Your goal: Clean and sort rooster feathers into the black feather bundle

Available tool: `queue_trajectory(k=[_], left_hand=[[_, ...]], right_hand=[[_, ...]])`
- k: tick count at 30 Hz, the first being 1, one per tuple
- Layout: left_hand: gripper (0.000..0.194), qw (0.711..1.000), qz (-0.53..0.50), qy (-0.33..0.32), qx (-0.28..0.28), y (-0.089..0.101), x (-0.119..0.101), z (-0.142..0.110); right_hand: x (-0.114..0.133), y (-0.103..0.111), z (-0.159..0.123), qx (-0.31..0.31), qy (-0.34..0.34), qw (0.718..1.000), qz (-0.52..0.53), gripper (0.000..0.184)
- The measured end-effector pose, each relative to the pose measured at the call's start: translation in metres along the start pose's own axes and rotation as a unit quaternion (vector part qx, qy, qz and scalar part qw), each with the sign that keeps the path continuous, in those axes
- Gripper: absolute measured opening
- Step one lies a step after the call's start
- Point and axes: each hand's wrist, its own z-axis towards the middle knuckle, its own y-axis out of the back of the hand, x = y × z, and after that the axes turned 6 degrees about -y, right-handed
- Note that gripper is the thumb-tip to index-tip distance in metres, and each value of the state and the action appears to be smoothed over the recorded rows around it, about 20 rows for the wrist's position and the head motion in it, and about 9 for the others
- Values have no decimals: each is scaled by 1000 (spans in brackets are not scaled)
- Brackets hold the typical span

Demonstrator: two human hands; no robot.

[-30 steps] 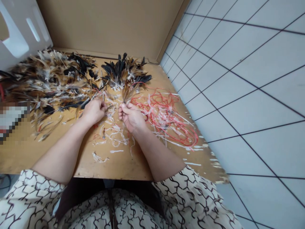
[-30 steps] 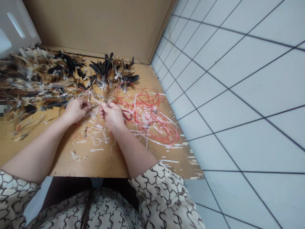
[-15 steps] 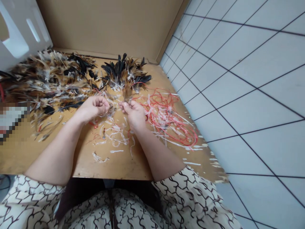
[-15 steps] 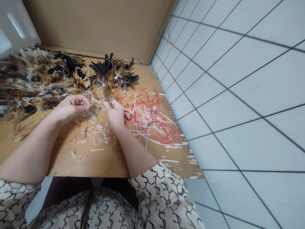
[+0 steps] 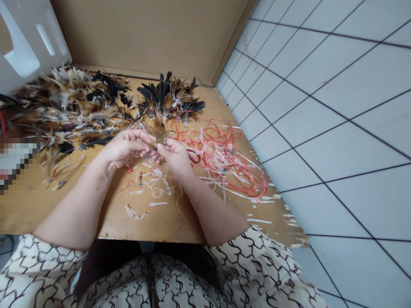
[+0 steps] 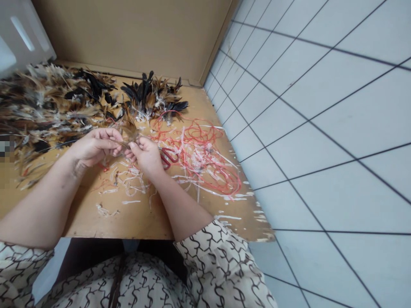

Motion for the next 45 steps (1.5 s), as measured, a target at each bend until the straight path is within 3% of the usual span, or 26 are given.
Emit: queue_trajectory(k=[6,13,21,38,45], left_hand=[[12,1000,-3,-3,-30,-1,2,1],[22,997,65,-37,8,-6,7,0],[19,990,120,-41,-61,-6,4,2],[12,961,247,-97,-76,-6,9,3],[13,968,224,-88,-70,-10,8,2]], right_hand=[[3,-3,-3,-29,-23,999,10,24],[2,-4,-3,-35,-41,997,45,24],[6,0,-4,-8,-88,993,73,16],[9,-6,-9,6,-116,993,6,21],[2,-7,-8,7,-100,995,-5,20]])
